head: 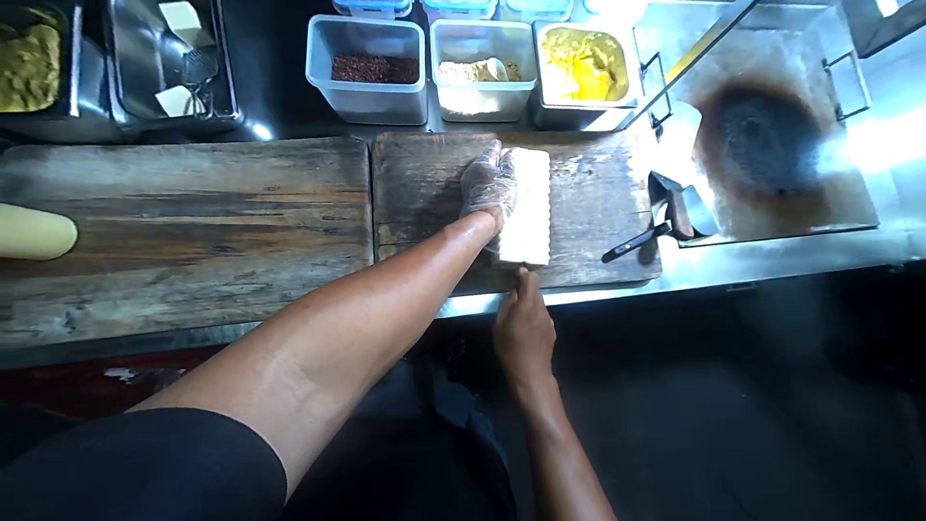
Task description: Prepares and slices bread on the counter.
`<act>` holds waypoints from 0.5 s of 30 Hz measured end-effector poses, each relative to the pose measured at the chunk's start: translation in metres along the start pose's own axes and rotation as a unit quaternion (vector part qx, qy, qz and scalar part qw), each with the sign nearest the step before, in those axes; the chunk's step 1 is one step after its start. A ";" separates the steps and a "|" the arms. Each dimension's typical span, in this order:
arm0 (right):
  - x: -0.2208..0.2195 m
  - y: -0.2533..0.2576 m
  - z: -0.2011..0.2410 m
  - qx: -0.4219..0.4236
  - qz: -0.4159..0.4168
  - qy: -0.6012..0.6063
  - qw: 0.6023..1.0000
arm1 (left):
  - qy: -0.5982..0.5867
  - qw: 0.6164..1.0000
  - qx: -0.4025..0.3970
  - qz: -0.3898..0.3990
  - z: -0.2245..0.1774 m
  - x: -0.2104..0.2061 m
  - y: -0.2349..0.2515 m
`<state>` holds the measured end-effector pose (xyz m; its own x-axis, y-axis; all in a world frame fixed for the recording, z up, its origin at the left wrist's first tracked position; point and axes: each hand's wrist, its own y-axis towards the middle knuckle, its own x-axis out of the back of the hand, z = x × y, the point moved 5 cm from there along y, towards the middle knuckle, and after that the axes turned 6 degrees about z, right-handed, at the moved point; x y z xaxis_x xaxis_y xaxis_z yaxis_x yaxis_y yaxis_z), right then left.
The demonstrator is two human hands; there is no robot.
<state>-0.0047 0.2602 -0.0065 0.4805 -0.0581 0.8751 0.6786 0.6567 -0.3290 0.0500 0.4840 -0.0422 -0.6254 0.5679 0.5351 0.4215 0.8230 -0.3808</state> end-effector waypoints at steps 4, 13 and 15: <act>-0.013 -0.037 -0.018 0.001 -0.035 0.012 0.999 | -0.004 1.000 -0.004 0.005 0.000 0.000 -0.002; -0.026 -0.019 -0.015 -0.028 0.017 0.003 0.999 | 0.004 1.000 -0.019 0.000 0.001 -0.001 0.000; -0.033 -0.017 -0.020 -0.012 -0.009 0.009 1.000 | 0.003 1.000 -0.016 0.004 0.000 0.001 -0.001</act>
<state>-0.0206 0.2365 -0.0365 0.4784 -0.0833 0.8742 0.6995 0.6379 -0.3220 0.0494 0.4835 -0.0413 -0.6175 0.5745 0.5373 0.4474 0.8183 -0.3608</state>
